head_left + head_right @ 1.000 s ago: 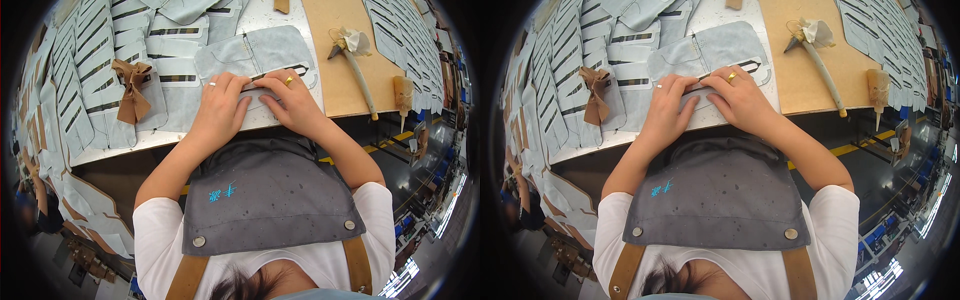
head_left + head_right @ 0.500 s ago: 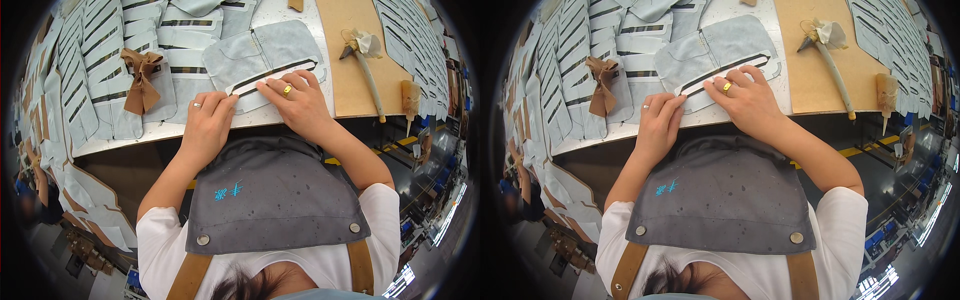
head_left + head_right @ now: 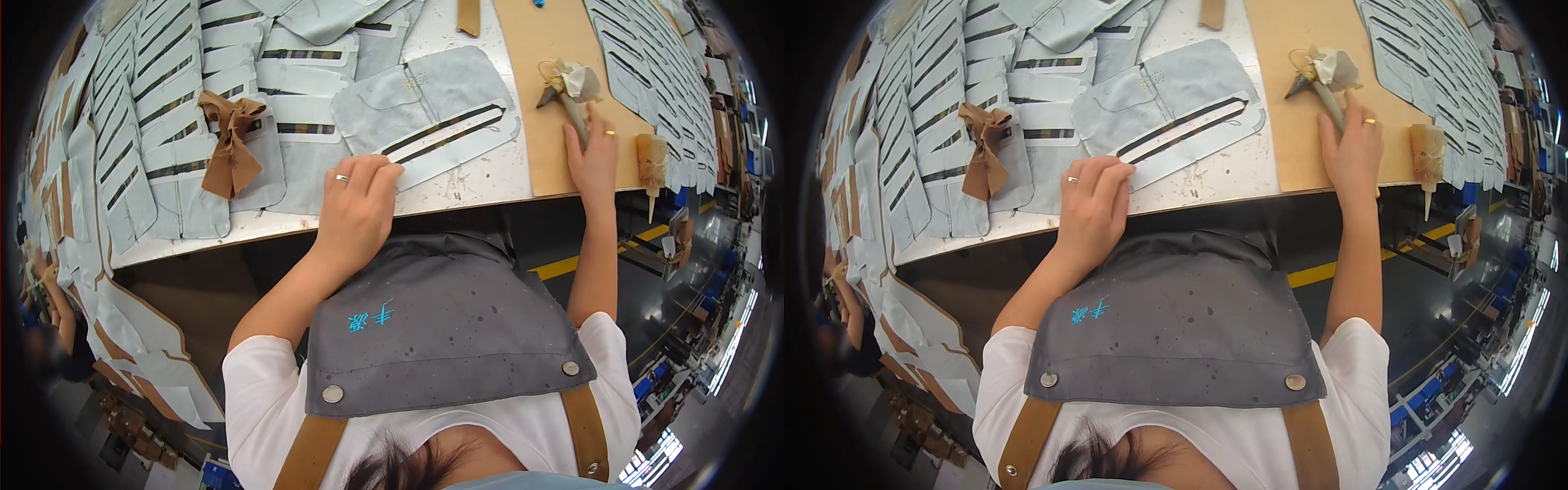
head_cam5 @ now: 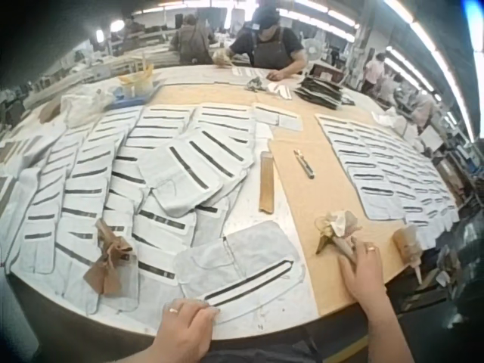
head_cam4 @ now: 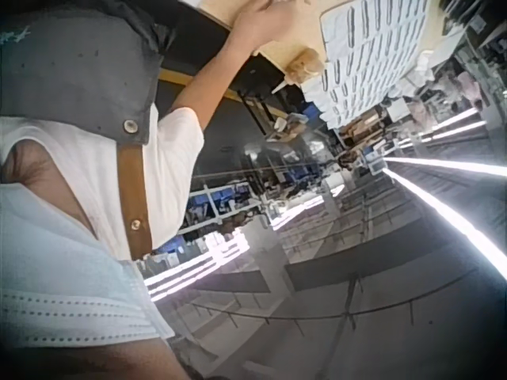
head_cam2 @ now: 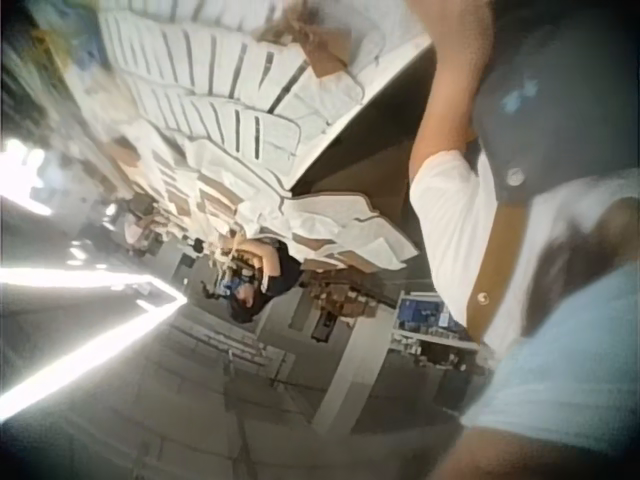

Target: The person applies glue from a bottle to the edges of leather panels, then folds the glued edges by hand to assemble the panels.

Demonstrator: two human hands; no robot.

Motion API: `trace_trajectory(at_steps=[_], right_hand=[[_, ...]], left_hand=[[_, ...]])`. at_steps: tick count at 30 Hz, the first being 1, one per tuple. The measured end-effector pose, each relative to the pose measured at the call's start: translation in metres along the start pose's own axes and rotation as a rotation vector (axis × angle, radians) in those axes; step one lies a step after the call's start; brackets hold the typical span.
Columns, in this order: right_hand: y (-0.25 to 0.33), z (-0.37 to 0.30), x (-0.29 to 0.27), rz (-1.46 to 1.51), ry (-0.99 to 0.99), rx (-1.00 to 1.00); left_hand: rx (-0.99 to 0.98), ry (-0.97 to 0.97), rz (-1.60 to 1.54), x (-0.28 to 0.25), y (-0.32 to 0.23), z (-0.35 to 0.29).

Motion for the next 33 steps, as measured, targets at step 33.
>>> trace_trajectory(at_steps=[33], right_hand=[[0.068, -0.011, -0.029, 0.475, 0.139, -0.048]], left_hand=[[0.039, 0.026, 0.021, 0.012, -0.010, 0.016]])
Point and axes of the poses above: each hand's wrist, its own z-axis towards the middle knuckle, its own x-axis out of the palm, y = z × x, the point moved 8 cm from there along z, towards the middle knuckle, and after that the axes turned 8 degrees about y, right-handed, at the moved point
